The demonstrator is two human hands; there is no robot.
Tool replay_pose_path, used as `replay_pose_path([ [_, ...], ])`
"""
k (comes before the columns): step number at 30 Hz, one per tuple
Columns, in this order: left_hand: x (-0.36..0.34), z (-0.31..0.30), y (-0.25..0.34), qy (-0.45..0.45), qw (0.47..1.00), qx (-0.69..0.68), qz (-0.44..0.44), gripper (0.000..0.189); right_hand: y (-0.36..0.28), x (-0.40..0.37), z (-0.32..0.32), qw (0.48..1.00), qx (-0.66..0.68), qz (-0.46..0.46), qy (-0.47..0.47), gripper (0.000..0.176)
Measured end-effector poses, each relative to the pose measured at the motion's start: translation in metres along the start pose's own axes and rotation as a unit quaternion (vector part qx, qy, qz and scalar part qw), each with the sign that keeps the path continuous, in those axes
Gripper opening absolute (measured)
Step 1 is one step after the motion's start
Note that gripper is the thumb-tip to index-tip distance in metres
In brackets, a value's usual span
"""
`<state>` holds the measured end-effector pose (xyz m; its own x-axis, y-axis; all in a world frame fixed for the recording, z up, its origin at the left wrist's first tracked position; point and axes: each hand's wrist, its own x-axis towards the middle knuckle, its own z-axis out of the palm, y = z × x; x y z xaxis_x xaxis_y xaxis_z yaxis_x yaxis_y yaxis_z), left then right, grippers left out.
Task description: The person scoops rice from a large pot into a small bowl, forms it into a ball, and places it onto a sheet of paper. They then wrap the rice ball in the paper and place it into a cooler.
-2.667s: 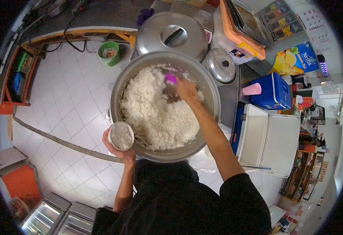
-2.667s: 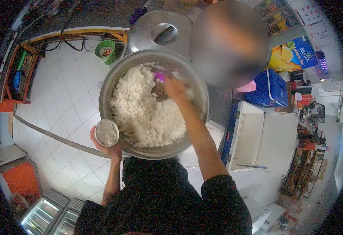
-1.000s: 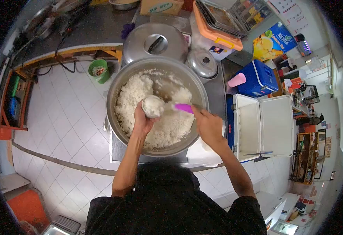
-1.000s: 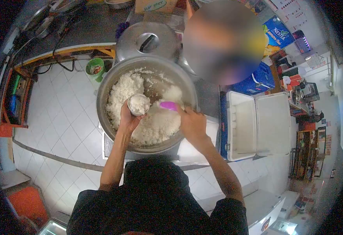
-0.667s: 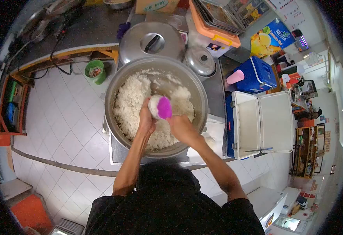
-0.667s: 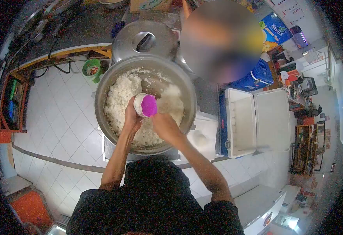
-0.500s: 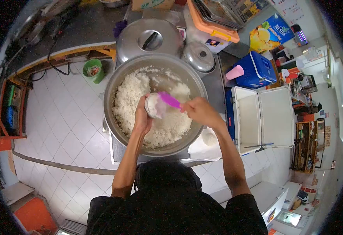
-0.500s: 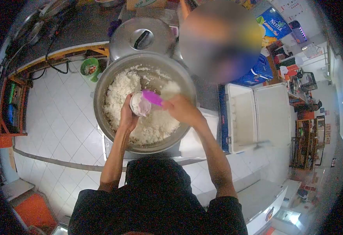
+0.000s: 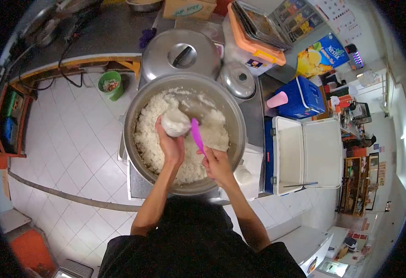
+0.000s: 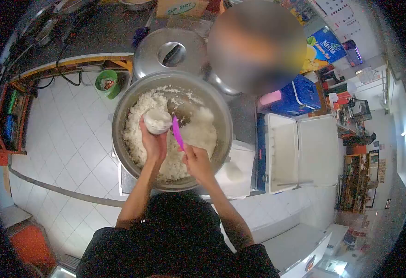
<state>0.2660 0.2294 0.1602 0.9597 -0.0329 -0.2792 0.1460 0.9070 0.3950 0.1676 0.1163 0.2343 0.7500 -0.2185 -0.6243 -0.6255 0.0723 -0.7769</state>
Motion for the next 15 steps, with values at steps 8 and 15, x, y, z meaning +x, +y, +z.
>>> replay_pose_path([
  [8, -0.015, 0.003, 0.003, -0.078, 0.991, 0.105, -0.025, 0.045, -0.030, 0.023, -0.024, 0.872, -0.353, -0.340, 0.002, 0.029],
  [15, -0.032, 0.008, 0.006, -0.046, 0.991, 0.125, 0.013, 0.044, -0.022, -0.007, 0.030, 0.837, -0.387, -0.368, 0.121, 0.028],
])
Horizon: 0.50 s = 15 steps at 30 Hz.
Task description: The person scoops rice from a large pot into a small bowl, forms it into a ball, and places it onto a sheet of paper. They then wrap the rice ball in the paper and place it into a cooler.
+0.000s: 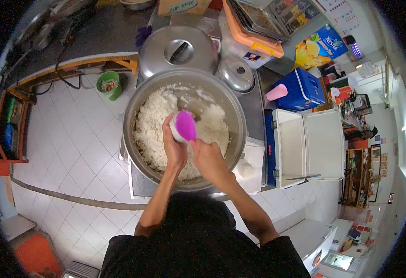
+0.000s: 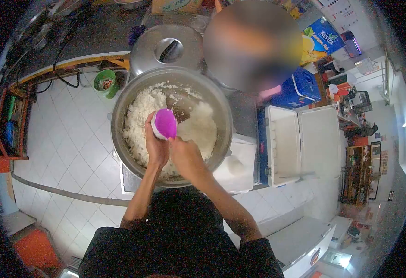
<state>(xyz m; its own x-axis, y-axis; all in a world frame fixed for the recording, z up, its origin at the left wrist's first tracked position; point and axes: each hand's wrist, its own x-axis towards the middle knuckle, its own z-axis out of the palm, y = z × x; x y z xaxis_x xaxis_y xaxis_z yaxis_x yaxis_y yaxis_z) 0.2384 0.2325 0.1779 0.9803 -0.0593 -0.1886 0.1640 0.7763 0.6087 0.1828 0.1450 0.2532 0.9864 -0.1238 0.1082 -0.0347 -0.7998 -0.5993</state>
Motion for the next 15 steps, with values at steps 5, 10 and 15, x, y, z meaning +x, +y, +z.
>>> replay_pose_path([
  [5, -0.004, -0.018, 0.007, -0.055, 0.997, 0.018, -0.056, 0.044, 0.035, 0.015, -0.028, 0.966, -0.030, -0.178, -0.183, 0.025],
  [10, -0.002, -0.021, 0.011, -0.063, 0.994, 0.045, -0.072, 0.044, 0.007, 0.029, -0.059, 0.988, 0.022, 0.018, -0.154, 0.026],
  [15, 0.007, -0.025, 0.003, -0.037, 0.992, -0.048, -0.112, 0.045, 0.010, 0.032, -0.058, 0.970, 0.028, 0.033, -0.241, 0.038],
])
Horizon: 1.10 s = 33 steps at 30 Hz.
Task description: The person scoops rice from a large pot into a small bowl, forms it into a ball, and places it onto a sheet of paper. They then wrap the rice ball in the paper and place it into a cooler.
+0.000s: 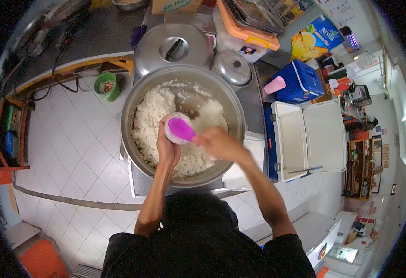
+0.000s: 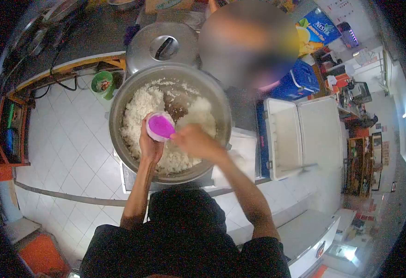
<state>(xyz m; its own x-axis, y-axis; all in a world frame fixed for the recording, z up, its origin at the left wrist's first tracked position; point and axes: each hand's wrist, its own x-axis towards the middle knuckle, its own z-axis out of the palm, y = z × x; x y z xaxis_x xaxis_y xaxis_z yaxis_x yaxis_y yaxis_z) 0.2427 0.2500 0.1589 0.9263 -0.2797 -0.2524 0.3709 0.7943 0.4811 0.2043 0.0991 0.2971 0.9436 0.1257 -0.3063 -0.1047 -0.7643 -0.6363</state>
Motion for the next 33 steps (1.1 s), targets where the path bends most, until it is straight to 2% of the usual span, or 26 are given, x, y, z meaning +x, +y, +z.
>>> replay_pose_path([
  [1, -0.009, 0.001, 0.005, 0.003, 1.000, 0.005, -0.008, 0.045, 0.003, -0.011, -0.013, 0.985, 0.129, 0.084, -0.077, 0.037],
  [3, -0.015, 0.008, 0.012, 0.047, 0.996, -0.077, -0.029, 0.044, 0.027, -0.018, 0.000, 0.949, 0.258, 0.162, -0.081, 0.034],
  [4, -0.015, 0.011, 0.007, 0.057, 0.997, -0.040, -0.019, 0.045, 0.048, -0.015, 0.028, 0.983, 0.154, 0.043, 0.089, 0.031],
  [5, -0.014, 0.006, -0.002, 0.063, 0.997, -0.039, -0.021, 0.045, 0.057, -0.017, 0.052, 0.963, 0.054, -0.066, 0.257, 0.028],
  [6, -0.010, -0.001, -0.016, 0.042, 0.999, 0.011, -0.012, 0.046, 0.040, -0.017, 0.063, 0.969, -0.039, -0.031, 0.242, 0.027],
  [7, -0.007, 0.000, -0.021, 0.015, 0.998, 0.060, 0.000, 0.048, 0.034, -0.020, 0.057, 0.968, -0.036, -0.024, 0.246, 0.027],
  [9, -0.008, 0.001, -0.018, 0.017, 0.999, 0.032, -0.017, 0.049, 0.028, -0.021, 0.041, 0.994, -0.003, -0.032, 0.102, 0.024],
  [11, -0.014, 0.003, -0.008, 0.033, 0.995, -0.083, -0.054, 0.052, 0.033, -0.037, 0.032, 0.994, 0.081, -0.005, 0.073, 0.025],
  [12, -0.014, 0.002, -0.007, 0.036, 0.995, -0.085, -0.050, 0.052, 0.031, -0.045, 0.033, 0.959, 0.232, 0.128, 0.096, 0.025],
  [13, -0.012, 0.004, -0.007, 0.051, 0.995, -0.074, -0.034, 0.052, 0.029, -0.050, 0.036, 0.888, 0.368, 0.253, 0.113, 0.025],
  [14, -0.010, 0.007, -0.010, 0.066, 0.996, -0.065, -0.019, 0.051, 0.057, -0.047, 0.080, 0.938, 0.203, 0.031, 0.280, 0.031],
  [15, -0.011, 0.007, -0.013, 0.082, 0.995, -0.051, -0.011, 0.051, 0.051, -0.040, 0.087, 0.939, 0.203, 0.030, 0.275, 0.031],
  [16, -0.009, 0.003, -0.022, 0.049, 0.997, 0.056, 0.011, 0.048, 0.042, -0.036, 0.092, 0.957, 0.144, -0.029, 0.252, 0.033],
  [17, -0.009, -0.006, -0.025, 0.051, 0.998, 0.047, 0.013, 0.046, 0.035, -0.036, 0.092, 0.966, 0.085, -0.085, 0.228, 0.035],
  [18, -0.014, -0.007, -0.017, 0.054, 0.998, 0.043, 0.011, 0.047, 0.029, -0.040, 0.065, 0.967, 0.235, 0.083, 0.047, 0.035],
  [19, -0.017, -0.004, -0.005, 0.055, 0.998, 0.038, 0.010, 0.048, 0.036, -0.044, 0.050, 0.966, 0.240, 0.088, 0.051, 0.035],
  [21, -0.020, -0.003, 0.013, 0.095, 0.995, -0.002, 0.002, 0.048, 0.051, -0.051, 0.027, 0.841, 0.508, 0.179, -0.049, 0.035],
  [23, -0.024, -0.013, 0.017, 0.142, 0.989, -0.049, 0.000, 0.049, 0.081, -0.051, 0.041, 0.842, 0.509, 0.176, -0.018, 0.041],
  [24, -0.027, -0.020, 0.016, 0.111, 0.991, -0.071, -0.008, 0.049, 0.083, -0.050, 0.051, 0.956, 0.240, 0.157, 0.068, 0.045],
  [25, -0.032, -0.016, 0.018, 0.079, 0.993, -0.091, -0.018, 0.049, 0.081, -0.048, 0.059, 0.980, -0.049, 0.123, 0.150, 0.052],
  [26, -0.042, -0.009, 0.013, 0.096, 0.990, -0.102, -0.030, 0.048, 0.080, -0.046, 0.064, 0.970, -0.110, -0.041, 0.215, 0.087],
  [27, -0.057, 0.007, 0.008, 0.094, 0.990, -0.099, -0.039, 0.048, 0.069, -0.048, 0.068, 0.969, -0.108, -0.032, 0.219, 0.087],
  [29, -0.087, 0.041, -0.009, 0.139, 0.984, -0.057, -0.094, 0.049, 0.040, -0.058, 0.058, 0.956, 0.222, -0.067, 0.179, 0.125],
  [31, -0.118, 0.070, -0.027, 0.119, 0.974, -0.076, -0.180, 0.051, 0.034, -0.080, 0.034, 0.944, 0.283, -0.064, 0.155, 0.133],
  [32, -0.128, 0.073, -0.036, 0.061, 0.969, -0.101, -0.218, 0.054, 0.040, -0.091, 0.023, 0.929, 0.342, -0.073, 0.122, 0.141],
  [33, -0.133, 0.077, -0.050, 0.060, 0.968, -0.098, -0.225, 0.054, 0.053, -0.102, 0.014, 0.928, 0.344, -0.068, 0.127, 0.141],
])
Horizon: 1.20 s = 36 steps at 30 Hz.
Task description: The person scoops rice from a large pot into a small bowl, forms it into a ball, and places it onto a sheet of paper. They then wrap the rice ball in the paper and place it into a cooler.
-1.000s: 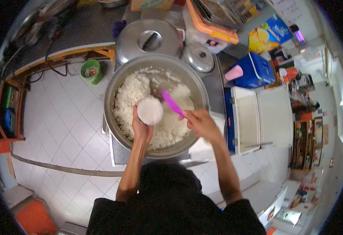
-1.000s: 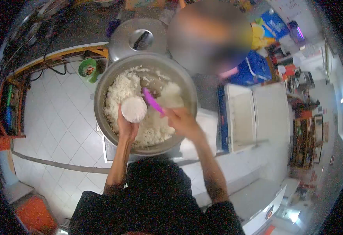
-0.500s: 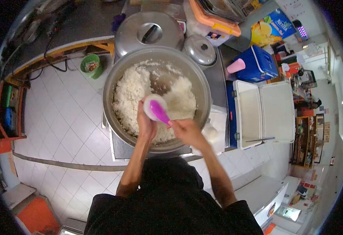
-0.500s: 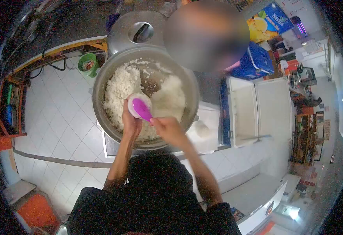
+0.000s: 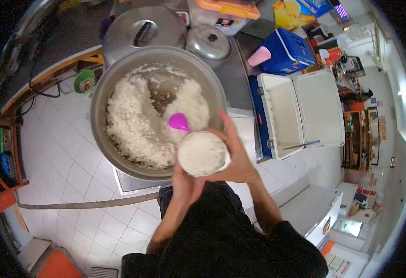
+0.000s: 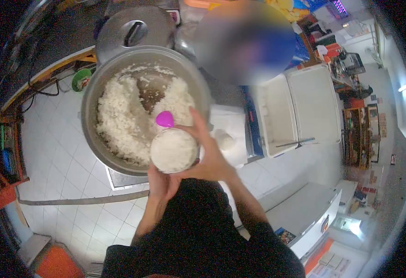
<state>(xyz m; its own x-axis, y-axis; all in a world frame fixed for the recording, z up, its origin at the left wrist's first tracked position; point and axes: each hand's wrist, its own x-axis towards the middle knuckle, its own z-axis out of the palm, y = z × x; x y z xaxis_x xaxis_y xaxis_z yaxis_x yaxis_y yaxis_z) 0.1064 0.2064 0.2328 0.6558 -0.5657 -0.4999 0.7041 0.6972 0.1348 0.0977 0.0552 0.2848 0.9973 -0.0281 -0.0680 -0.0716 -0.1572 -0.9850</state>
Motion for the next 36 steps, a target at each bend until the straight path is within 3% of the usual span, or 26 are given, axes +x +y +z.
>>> replay_pose_path([
  [2, 0.008, -0.002, -0.036, -0.060, 0.989, 0.127, 0.047, 0.056, 0.007, -0.017, -0.038, 0.998, -0.017, -0.039, 0.056, 0.137],
  [3, 0.009, -0.003, -0.055, -0.034, 0.976, 0.198, 0.086, 0.053, 0.012, -0.021, -0.056, 0.994, -0.012, -0.060, 0.091, 0.136],
  [4, 0.018, -0.023, -0.072, -0.086, 0.922, 0.363, 0.102, 0.046, 0.023, -0.021, -0.073, 0.987, 0.026, -0.077, 0.141, 0.135],
  [6, 0.043, -0.069, -0.113, -0.191, 0.797, 0.573, -0.004, 0.037, 0.070, -0.007, -0.118, 0.977, 0.041, -0.093, 0.187, 0.130],
  [7, 0.054, -0.086, -0.133, -0.183, 0.794, 0.579, -0.001, 0.037, 0.107, 0.005, -0.142, 0.967, -0.059, -0.082, 0.235, 0.127],
  [9, 0.083, -0.115, -0.169, -0.238, 0.571, 0.783, 0.065, 0.035, 0.190, 0.042, -0.179, 0.927, -0.195, -0.095, 0.305, 0.121],
  [10, 0.097, -0.134, -0.182, -0.232, 0.563, 0.791, 0.059, 0.035, 0.231, 0.061, -0.189, 0.907, -0.233, -0.112, 0.332, 0.119],
  [12, 0.110, -0.174, -0.198, -0.248, 0.253, 0.895, 0.270, 0.044, 0.291, 0.099, -0.198, 0.933, -0.178, -0.057, 0.308, 0.117],
  [14, 0.109, -0.186, -0.198, -0.240, 0.286, 0.886, 0.275, 0.050, 0.335, 0.118, -0.198, 0.938, -0.181, -0.097, 0.279, 0.116],
  [16, 0.104, -0.188, -0.187, -0.251, 0.328, 0.882, 0.227, 0.044, 0.338, 0.102, -0.202, 0.943, -0.170, -0.070, 0.279, 0.108],
  [18, 0.103, -0.185, -0.189, -0.206, 0.424, 0.862, 0.187, 0.038, 0.323, 0.066, -0.211, 0.941, -0.168, -0.048, 0.290, 0.100],
  [20, 0.105, -0.166, -0.189, -0.189, 0.457, 0.851, 0.177, 0.028, 0.306, 0.001, -0.223, 0.958, -0.118, -0.003, 0.260, 0.068],
  [22, 0.106, -0.162, -0.189, -0.192, 0.442, 0.860, 0.167, 0.021, 0.306, -0.076, -0.225, 0.966, -0.081, 0.090, 0.229, 0.041],
  [24, 0.103, -0.145, -0.190, -0.167, 0.456, 0.861, 0.152, 0.018, 0.302, -0.148, -0.223, 0.973, -0.104, 0.160, 0.133, 0.034],
  [26, 0.103, -0.135, -0.192, -0.141, 0.465, 0.862, 0.142, 0.015, 0.303, -0.200, -0.225, 0.970, -0.233, 0.067, 0.025, 0.033],
  [28, 0.102, -0.132, -0.194, -0.128, 0.480, 0.845, 0.197, 0.012, 0.299, -0.217, -0.227, 0.967, -0.250, 0.054, 0.021, 0.030],
  [33, 0.105, -0.126, -0.196, -0.108, 0.455, 0.846, 0.256, 0.011, 0.315, -0.204, -0.231, 0.959, -0.281, -0.021, 0.038, 0.022],
  [35, 0.108, -0.125, -0.199, -0.057, 0.505, 0.816, 0.274, 0.010, 0.311, -0.192, -0.226, 0.963, -0.205, 0.002, 0.173, 0.019],
  [36, 0.115, -0.128, -0.201, -0.057, 0.506, 0.815, 0.275, 0.010, 0.313, -0.183, -0.226, 0.963, -0.207, 0.001, 0.174, 0.019],
])
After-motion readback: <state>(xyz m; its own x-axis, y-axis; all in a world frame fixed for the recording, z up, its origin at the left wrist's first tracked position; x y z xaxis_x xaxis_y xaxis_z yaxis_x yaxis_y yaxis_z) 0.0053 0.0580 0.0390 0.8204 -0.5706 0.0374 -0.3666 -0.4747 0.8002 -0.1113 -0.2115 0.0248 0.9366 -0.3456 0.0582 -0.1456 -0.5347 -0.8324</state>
